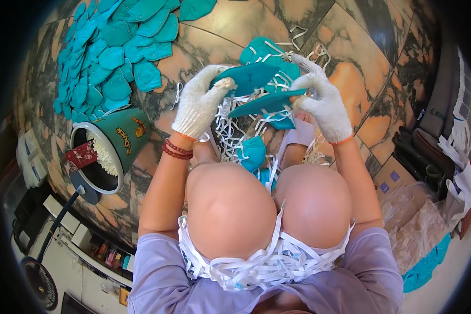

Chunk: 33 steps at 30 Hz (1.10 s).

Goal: The person threads white elastic strips through blue fabric mask components by hand while sitting on a tiled floor.

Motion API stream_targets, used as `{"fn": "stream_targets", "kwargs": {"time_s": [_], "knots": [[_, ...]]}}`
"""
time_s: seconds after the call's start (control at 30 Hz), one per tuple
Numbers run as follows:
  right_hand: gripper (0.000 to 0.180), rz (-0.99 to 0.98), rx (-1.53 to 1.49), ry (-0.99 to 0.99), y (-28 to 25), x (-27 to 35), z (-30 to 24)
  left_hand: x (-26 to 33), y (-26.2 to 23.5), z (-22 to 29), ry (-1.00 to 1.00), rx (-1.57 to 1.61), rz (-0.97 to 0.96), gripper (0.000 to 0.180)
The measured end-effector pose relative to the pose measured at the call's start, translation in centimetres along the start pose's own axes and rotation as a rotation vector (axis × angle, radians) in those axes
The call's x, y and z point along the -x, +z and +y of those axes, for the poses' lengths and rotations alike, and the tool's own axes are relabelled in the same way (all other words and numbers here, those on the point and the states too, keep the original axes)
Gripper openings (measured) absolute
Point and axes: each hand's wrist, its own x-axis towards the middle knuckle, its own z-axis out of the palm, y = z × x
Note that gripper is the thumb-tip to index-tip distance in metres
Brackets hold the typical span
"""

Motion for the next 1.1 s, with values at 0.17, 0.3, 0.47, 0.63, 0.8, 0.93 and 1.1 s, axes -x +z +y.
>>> {"fn": "stream_targets", "kwargs": {"time_s": [0.17, 0.3, 0.47, 0.63, 0.8, 0.93, 1.1], "knots": [[0.022, 0.021, -0.550, 0.268, 1.1, -0.9, -1.9, 0.1, 1.0, 2.1, 0.036, 0.075, -0.076, 0.029], [0.024, 0.238, -0.847, 0.292, 2.3, -1.5, -1.9, -0.1, 1.3, 2.4, -0.193, 0.694, -0.083, 0.035], [0.029, 0.519, -0.599, 0.310, 3.5, -2.3, -4.3, 0.3, 2.9, 4.6, -0.076, 0.029, -0.261, 0.034], [0.038, 0.297, -0.861, 0.293, 3.3, -2.1, -7.6, 0.0, 2.2, 4.6, -0.076, 0.143, -0.174, 0.035], [0.024, 0.240, -0.550, 0.396, 3.9, -2.3, -7.7, -0.4, 3.2, 6.7, -0.070, 0.038, -0.273, 0.029], [0.028, 0.345, -0.465, 0.436, 3.4, -2.4, -7.7, 0.0, 2.9, 7.2, -0.439, 0.503, -0.372, 0.011], [0.029, -0.014, -0.197, 0.007, 5.3, -0.6, -6.6, -3.1, 0.5, 2.4, -0.330, 1.318, -0.264, 0.014]]}}
